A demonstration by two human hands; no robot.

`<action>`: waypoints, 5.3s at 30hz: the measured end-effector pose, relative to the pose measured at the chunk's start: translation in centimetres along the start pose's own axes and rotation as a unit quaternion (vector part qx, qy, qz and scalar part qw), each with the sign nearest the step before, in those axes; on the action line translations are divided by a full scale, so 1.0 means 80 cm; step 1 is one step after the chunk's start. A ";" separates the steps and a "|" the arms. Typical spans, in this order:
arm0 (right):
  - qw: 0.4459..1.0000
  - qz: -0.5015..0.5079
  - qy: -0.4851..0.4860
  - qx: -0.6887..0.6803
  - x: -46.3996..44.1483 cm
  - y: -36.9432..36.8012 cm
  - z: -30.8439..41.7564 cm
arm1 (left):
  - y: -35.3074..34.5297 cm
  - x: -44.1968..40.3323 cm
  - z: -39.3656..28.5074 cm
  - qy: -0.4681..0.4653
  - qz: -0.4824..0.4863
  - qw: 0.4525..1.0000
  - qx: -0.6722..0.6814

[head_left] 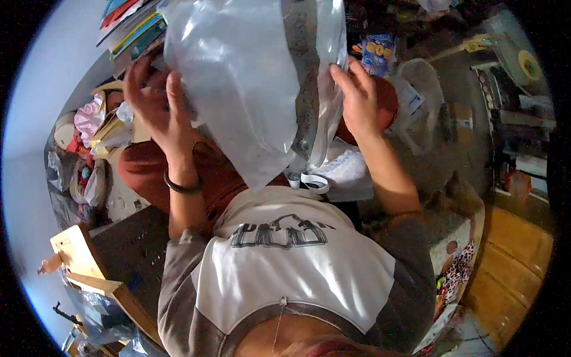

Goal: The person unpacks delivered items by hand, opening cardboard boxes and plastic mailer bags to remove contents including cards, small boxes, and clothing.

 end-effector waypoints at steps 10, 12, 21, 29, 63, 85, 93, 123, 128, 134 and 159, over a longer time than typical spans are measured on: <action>0.980 0.199 0.006 -0.013 0.043 -0.003 0.035 | -0.090 0.037 -0.058 -0.220 0.516 0.796 -0.228; 0.988 0.139 0.062 0.009 0.042 0.011 0.042 | -0.104 0.033 -0.064 -0.048 0.588 0.802 -0.095; 0.959 -0.070 0.215 0.174 0.013 0.114 0.064 | -0.221 0.029 -0.015 0.087 0.408 0.905 0.078; 0.799 -0.414 0.303 0.314 0.037 0.291 0.119 | -0.393 0.098 -0.065 -0.080 0.352 0.910 0.205; 0.647 -0.143 0.233 0.712 0.005 0.389 0.082 | -0.497 0.150 0.028 -0.055 0.469 0.880 -0.041; 0.881 0.259 0.183 0.352 -0.051 0.007 0.059 | 0.107 0.057 0.230 0.221 0.090 0.971 -0.033; 0.893 0.329 0.111 0.287 -0.046 -0.116 0.006 | 0.112 0.084 0.127 0.191 -0.011 0.979 -0.072; 0.798 0.290 0.151 0.505 0.043 -0.097 -0.026 | 0.109 0.132 0.181 0.053 0.010 0.934 -0.353; 0.689 0.362 0.011 0.628 0.110 0.009 -0.017 | 0.102 0.140 0.185 -0.053 0.033 0.917 -0.393; 0.677 0.263 -0.074 0.683 0.156 0.021 -0.030 | 0.084 0.150 0.176 -0.007 0.139 0.921 -0.363; 0.818 0.302 0.096 0.480 0.054 -0.139 -0.066 | 0.056 0.138 0.075 0.034 0.233 0.937 -0.257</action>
Point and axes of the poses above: each hand's wrist, its own x-axis away from the middle knuckle, its own y-axis out of the back of the hand, z = x × y, the point moved 2 cm from there along -x, towards the middle knuckle, and after that the axes turned 1 degree about -z, right-handed, at the moved point
